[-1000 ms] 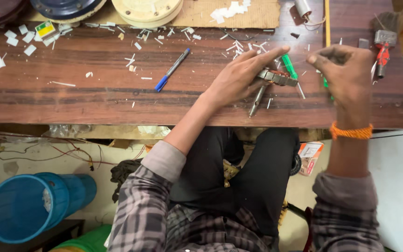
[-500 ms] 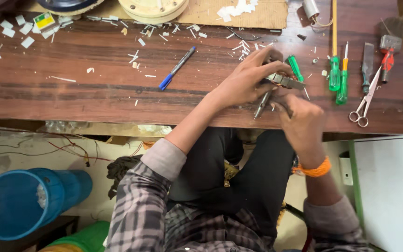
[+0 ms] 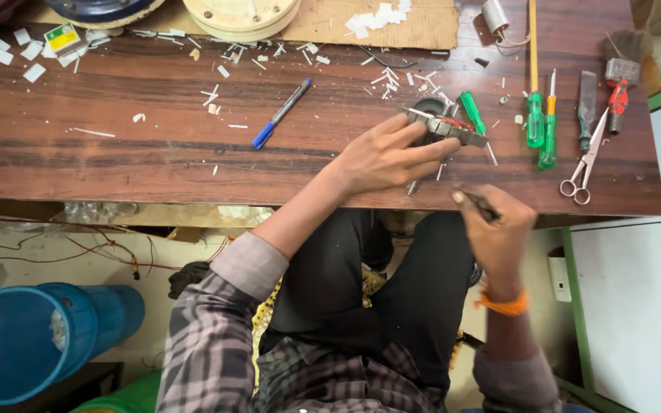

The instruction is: The person sits at a workbench assembling a small motor armature, holding the wound component and fitting parts onto it by hand. They use a screwdriver to work on the assembly and pick up small parts and wires from the bench as they build the unit.

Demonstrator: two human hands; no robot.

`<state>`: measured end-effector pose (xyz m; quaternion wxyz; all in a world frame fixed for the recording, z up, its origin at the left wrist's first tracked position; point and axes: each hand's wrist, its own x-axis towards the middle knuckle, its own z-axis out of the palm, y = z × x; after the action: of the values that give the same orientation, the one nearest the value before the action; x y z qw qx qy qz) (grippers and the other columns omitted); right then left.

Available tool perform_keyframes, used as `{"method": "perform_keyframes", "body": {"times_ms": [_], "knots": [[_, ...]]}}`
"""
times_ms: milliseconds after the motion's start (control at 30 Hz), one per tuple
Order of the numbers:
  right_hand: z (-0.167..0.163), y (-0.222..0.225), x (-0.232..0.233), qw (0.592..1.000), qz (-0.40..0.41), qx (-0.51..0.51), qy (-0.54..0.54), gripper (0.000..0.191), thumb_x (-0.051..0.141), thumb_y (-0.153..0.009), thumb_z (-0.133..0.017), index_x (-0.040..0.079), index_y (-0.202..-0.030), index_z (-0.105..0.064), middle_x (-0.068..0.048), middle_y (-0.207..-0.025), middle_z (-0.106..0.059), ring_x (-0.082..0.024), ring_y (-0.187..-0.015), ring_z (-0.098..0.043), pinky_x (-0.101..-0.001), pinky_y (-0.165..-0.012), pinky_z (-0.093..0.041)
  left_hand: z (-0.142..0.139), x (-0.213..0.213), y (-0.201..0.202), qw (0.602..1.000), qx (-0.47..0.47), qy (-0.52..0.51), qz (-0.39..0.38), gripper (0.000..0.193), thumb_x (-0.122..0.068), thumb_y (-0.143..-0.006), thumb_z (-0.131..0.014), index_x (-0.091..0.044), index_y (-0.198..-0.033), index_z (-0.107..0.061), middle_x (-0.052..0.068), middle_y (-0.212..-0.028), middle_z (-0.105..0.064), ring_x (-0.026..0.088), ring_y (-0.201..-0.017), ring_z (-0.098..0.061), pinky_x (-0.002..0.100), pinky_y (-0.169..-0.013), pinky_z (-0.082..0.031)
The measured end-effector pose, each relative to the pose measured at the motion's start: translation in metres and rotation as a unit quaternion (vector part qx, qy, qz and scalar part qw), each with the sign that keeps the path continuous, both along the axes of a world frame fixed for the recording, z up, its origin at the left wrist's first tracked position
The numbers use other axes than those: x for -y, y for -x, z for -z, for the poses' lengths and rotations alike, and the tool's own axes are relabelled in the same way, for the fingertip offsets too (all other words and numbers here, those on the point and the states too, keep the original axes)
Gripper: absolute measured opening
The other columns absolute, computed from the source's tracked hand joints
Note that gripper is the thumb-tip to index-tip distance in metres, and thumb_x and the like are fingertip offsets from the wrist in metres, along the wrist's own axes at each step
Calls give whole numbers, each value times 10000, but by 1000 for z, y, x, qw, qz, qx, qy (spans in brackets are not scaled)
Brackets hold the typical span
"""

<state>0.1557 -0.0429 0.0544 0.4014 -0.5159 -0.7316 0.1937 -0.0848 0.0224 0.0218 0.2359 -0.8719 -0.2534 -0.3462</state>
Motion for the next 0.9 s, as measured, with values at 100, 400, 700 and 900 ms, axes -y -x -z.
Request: {"method": "perform_keyframes", "body": {"times_ms": [100, 400, 700, 900], "knots": [[-37, -15, 3, 997, -28, 59, 32, 109, 65, -920, -802, 14, -993, -738, -55, -738, -643, -85, -588, -520, -270, -560, -409, 4, 11, 1, 999, 11, 50, -16, 166, -179, -897, -675, -146, -1059, -684, 3, -1287, -634, 155, -925, -647, 313, -794, -533], [-75, 28, -44, 985, -81, 147, -49, 137, 147, -966, -814, 37, -1016, -751, -113, -787, -667, -150, -607, -568, -329, -581, -426, 3, 32, -24, 887, 338, 314, -5, 155, -182, -933, -758, -89, -966, -637, 74, -892, -664, 267, -719, -677, 373, -619, -522], [-56, 32, -127, 990, -55, 120, 59, 148, 164, -950, -805, 33, -1017, -790, -47, -662, -620, -76, -586, -507, -298, -533, -403, 16, 12, -49, 701, 559, 442, -8, 126, -153, -868, -765, -36, -878, -719, 55, -748, -753, 78, -683, -715, 284, -640, -574], [-39, 8, -151, 989, -33, 114, 83, 208, 187, -949, -823, 15, -1060, -786, -34, -778, -679, -66, -671, -546, -279, -580, -422, 8, 17, -62, 663, 554, 477, -165, 166, -228, -880, -800, -70, -894, -752, 58, -683, -703, 153, -588, -649, 333, -574, -504]]}}
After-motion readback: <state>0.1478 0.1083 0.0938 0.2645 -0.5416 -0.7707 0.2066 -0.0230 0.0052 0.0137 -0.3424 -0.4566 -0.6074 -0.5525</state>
